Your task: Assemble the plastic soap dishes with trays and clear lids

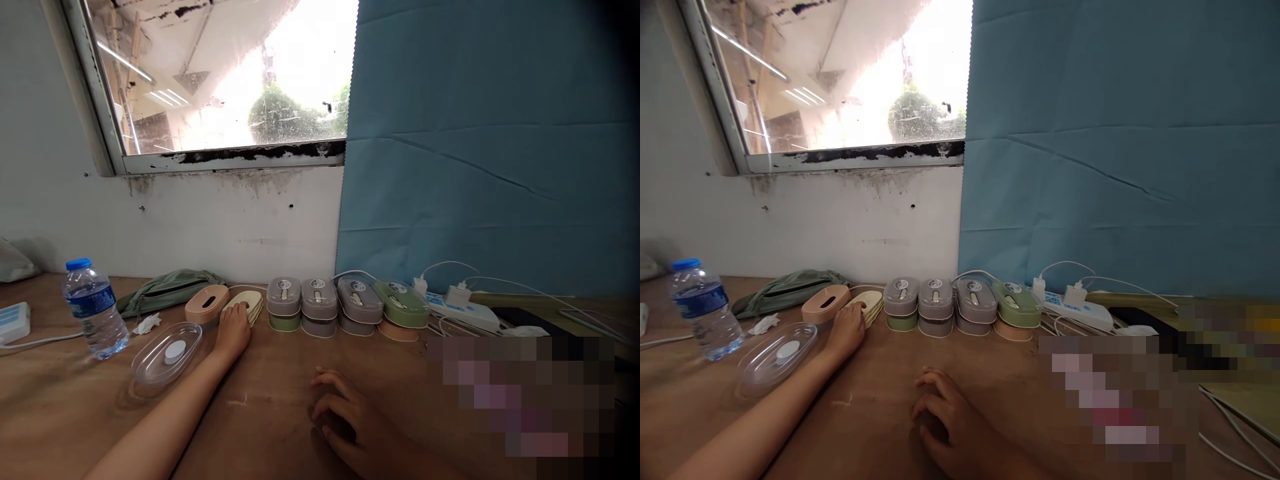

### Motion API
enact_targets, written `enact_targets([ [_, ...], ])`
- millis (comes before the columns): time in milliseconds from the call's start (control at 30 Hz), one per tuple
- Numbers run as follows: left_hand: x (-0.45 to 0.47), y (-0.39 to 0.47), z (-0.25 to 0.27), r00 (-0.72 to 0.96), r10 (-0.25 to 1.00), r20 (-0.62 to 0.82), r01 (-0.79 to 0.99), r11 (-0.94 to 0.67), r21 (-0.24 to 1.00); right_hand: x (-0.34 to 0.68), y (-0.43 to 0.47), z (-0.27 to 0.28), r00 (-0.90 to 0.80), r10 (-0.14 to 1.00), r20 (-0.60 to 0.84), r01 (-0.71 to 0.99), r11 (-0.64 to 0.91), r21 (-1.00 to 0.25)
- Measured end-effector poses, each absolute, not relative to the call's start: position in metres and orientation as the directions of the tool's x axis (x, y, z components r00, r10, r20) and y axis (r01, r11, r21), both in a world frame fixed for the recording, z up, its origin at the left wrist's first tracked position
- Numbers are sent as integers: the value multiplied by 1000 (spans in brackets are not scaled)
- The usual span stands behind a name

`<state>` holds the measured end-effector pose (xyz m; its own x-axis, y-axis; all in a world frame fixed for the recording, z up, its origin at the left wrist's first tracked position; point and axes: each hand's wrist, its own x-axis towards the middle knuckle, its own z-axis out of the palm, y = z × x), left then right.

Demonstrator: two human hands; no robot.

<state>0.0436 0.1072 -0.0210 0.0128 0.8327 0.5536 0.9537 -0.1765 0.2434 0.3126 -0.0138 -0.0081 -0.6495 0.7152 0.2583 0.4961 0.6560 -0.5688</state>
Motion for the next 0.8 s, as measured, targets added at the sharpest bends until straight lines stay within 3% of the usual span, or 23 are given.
enact_targets([
  [200,41,109,-18,-141,736,662,926,-138,351,311,-14,-9,-640,705,305,473,674,-567],
  [367,58,71,-10,-196,635,748,897,-192,398,315,-9,-17,-484,717,502,393,691,-607],
  [433,66,46,-12,-58,638,768,868,-348,355,317,-7,-22,-330,722,608,337,692,-638],
  [500,73,23,-15,212,625,751,755,-593,280,318,-7,-25,-138,710,691,260,699,-666],
  [600,80,1,-16,630,511,585,483,-847,220,319,-11,-24,53,681,730,181,713,-678],
  [700,85,-6,-12,829,432,355,390,-902,185,317,-17,-19,-35,647,762,228,748,-624],
  [800,89,-5,-8,863,443,244,424,-896,128,314,-19,-12,-313,572,758,350,812,-467],
])
